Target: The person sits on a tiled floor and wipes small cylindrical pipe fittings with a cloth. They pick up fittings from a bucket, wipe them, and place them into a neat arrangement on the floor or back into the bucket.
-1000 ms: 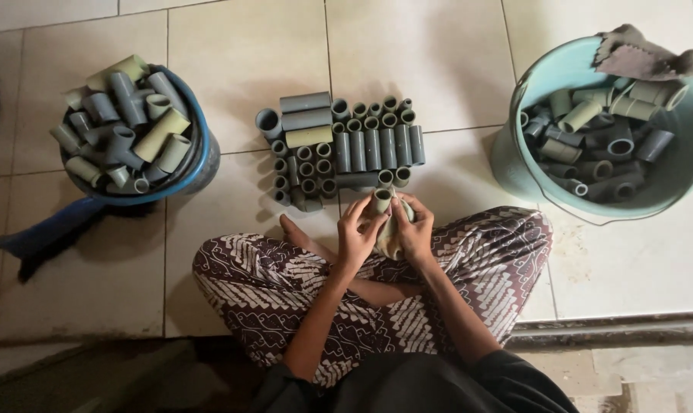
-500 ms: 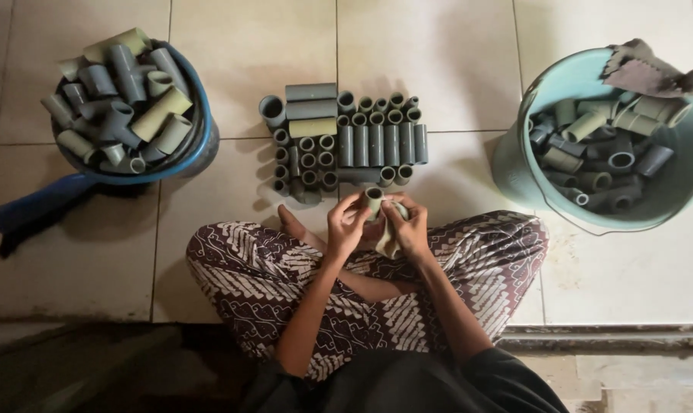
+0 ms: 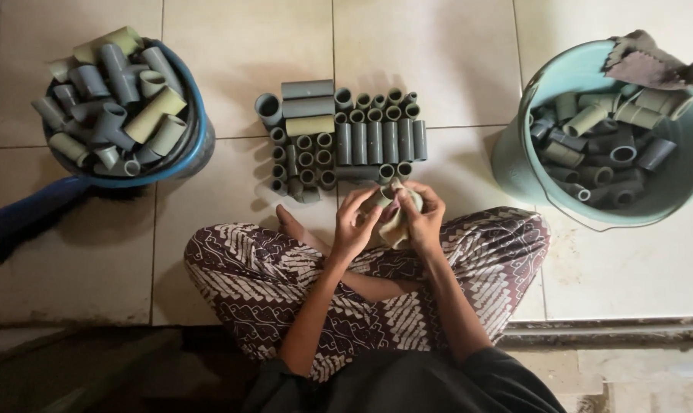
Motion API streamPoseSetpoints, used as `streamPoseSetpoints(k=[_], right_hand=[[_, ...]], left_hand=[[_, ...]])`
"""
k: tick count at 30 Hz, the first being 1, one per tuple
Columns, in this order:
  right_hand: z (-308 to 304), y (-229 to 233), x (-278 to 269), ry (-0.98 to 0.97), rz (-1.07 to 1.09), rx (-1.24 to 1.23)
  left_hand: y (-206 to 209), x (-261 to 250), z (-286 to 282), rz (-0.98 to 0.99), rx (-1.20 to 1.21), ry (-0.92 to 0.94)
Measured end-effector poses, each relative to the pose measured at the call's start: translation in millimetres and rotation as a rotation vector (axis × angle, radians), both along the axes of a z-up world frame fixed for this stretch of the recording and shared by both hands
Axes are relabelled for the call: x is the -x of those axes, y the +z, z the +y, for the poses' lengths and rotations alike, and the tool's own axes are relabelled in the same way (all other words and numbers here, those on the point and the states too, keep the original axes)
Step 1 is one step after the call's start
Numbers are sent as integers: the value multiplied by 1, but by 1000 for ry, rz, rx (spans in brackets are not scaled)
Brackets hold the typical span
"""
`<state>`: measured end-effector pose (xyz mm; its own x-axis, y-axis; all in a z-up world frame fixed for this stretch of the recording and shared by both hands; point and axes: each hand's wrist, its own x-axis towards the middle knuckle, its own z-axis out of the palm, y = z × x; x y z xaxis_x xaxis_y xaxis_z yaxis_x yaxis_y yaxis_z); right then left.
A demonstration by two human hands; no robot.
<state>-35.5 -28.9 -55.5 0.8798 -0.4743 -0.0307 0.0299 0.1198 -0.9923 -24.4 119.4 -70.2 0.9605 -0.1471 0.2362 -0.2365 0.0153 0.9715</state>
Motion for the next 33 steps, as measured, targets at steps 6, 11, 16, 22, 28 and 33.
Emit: streamPoseSetpoints(k=[6, 11, 16, 22, 28, 33], right_hand=[[-3, 9, 11, 62, 1, 15], [-3, 2, 14, 53, -105, 26], [-5, -13, 11, -10, -149, 81], [-6, -22, 10, 181, -207, 113], [6, -18, 9, 273, -289, 256], [16, -37, 14, 385, -236, 342]], left_hand=[[8, -3, 0, 148, 219, 20], [11, -5, 7, 423, 311, 96], [-2, -4, 9, 458, 287, 89], [0, -4, 9, 495, 368, 114], [-3, -4, 5, 632, 509, 215], [-8, -6, 5, 622, 656, 299]])
